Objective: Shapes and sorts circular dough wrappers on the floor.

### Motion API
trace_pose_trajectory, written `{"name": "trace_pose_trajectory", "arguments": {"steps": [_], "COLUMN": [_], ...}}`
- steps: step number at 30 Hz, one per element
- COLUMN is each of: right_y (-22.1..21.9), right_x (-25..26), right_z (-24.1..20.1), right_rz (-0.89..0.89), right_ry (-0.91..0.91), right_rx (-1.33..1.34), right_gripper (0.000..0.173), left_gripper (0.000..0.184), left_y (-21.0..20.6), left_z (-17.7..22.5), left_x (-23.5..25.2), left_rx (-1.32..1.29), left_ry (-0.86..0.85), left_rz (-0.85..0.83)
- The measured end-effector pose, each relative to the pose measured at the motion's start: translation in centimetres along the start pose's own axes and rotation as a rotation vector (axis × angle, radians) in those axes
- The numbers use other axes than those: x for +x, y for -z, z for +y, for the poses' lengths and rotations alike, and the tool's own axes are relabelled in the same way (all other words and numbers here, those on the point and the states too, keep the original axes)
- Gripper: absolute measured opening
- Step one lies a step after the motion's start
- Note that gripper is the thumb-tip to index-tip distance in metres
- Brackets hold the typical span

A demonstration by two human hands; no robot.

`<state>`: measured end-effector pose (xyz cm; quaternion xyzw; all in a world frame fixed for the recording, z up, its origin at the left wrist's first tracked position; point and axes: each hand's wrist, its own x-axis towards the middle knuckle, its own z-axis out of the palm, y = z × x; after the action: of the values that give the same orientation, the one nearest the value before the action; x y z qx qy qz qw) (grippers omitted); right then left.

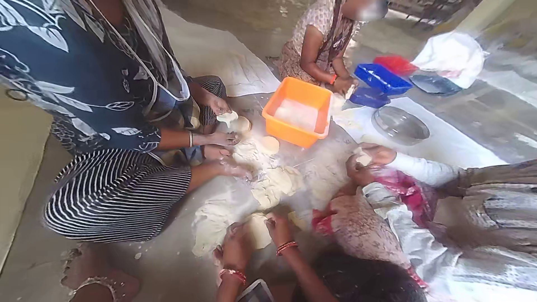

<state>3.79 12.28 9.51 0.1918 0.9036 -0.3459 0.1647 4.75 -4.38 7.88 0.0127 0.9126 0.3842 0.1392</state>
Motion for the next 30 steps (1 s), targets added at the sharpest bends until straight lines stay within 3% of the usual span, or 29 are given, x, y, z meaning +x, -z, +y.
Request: {"name": "trace_pose_trajectory", "arguments": {"steps": [4,7,10,17,19,20,23,25,27,30], "right_y": [0.1,-1.9,-4.8,-5.6,-5.0,-4.7,-5.0,-6.1,-7.5,-9.1], "right_x": [-0.7,-2.2,-2.7,-1.6,-1.9,-2.1,-2.3,-1.6,0.0,2.2], "right_z": [-0.1,0.5,1.3,3.2,1.8,0.7,-2.8,-5.0,-7.0,-8.6], "right_rz": [0.127,0.233,0.230,0.157,0.119,0.126,0.172,0.029,-0.190,-0.320], "right_ry": [0.036,0.277,0.453,0.263,0.196,0.191,0.388,0.574,0.692,0.738], "right_rx": [-0.165,-0.166,-0.150,-0.352,-0.395,-0.387,-0.294,-0.258,-0.322,-0.460], "right_gripper": [0.038,0.031,0.039,0.066,0.070,0.069,0.048,0.029,0.028,0.029], "left_gripper": [0.045,0.048,0.052,0.057,0.057,0.055,0.044,0.043,0.043,0.044], "left_y": [-0.8,-1.4,-1.6,-1.7,-0.9,-0.5,1.5,4.6,8.1,11.6], "left_z": [0.5,0.6,0.6,1.0,1.2,1.0,-0.9,-1.7,-2.7,-5.0], "left_x": [0.0,0.0,0.0,0.3,0.1,-0.1,0.3,0.9,1.2,1.2], "left_rx": [0.320,0.426,0.461,0.500,0.356,0.194,-0.470,-0.805,-0.977,-1.034], "left_ry": [-0.033,-0.026,0.002,0.056,0.073,0.052,0.019,0.083,0.139,0.209], "left_rz": [-0.080,-0.141,-0.178,-0.218,-0.180,-0.085,0.341,0.531,0.643,0.766]}}
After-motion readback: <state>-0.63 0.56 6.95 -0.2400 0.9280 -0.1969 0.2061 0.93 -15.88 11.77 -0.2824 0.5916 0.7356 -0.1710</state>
